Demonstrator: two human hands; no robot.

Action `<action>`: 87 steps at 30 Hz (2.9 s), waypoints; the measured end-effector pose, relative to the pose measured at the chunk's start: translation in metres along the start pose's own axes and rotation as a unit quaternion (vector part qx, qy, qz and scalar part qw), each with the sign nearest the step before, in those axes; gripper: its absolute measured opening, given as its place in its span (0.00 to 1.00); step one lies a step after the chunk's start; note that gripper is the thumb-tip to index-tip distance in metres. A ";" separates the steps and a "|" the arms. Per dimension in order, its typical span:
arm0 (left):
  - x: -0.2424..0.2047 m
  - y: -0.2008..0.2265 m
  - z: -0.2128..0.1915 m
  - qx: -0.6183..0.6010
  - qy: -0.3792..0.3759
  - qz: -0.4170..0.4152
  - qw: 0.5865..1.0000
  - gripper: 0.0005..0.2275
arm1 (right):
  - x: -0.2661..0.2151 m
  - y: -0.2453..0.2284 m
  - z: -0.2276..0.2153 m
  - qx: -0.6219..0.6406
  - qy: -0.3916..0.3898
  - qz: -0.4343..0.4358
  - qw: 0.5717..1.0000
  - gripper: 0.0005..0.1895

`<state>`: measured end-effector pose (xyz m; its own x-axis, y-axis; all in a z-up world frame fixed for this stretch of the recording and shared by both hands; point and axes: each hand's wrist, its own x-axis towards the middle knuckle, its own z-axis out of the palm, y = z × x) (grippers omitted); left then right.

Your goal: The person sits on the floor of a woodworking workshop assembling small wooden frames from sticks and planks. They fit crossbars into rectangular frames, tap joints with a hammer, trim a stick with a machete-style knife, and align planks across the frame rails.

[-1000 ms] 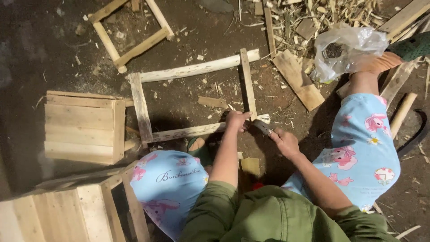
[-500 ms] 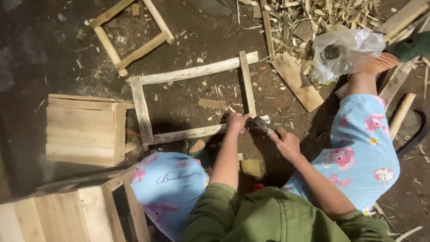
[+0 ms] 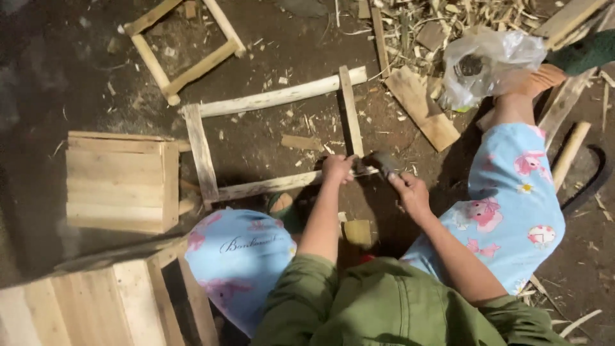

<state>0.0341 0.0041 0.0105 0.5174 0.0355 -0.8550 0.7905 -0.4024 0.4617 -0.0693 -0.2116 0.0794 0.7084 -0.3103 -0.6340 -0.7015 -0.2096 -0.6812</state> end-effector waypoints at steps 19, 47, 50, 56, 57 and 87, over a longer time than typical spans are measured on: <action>-0.049 0.001 0.008 0.357 0.032 0.209 0.910 0.23 | 0.067 0.059 -0.013 -0.177 0.185 0.046 0.966 0.14; -0.155 0.077 -0.043 0.346 0.042 0.157 0.924 0.25 | 0.037 -0.031 0.045 0.299 -0.131 0.134 0.936 0.29; -0.203 0.082 -0.065 0.218 0.178 0.122 0.952 0.24 | 0.050 0.001 0.059 0.279 -0.140 0.138 0.940 0.24; -0.161 -0.002 -0.112 -0.009 0.510 0.098 0.855 0.36 | 0.046 0.010 0.057 0.287 -0.142 0.153 0.935 0.25; -0.159 -0.005 -0.121 -0.068 0.534 0.076 0.839 0.39 | 0.043 0.000 0.054 0.300 -0.142 0.150 0.931 0.26; -0.238 0.151 -0.155 -0.496 0.068 0.216 0.838 0.23 | -0.025 -0.090 -0.095 0.427 -0.156 -0.129 0.881 0.25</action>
<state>0.0818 0.0769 0.3203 0.8043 0.2141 -0.5543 0.3685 0.5522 0.7479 -0.0313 -0.2737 0.1910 0.9165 -0.0564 -0.3959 -0.2925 0.5805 -0.7599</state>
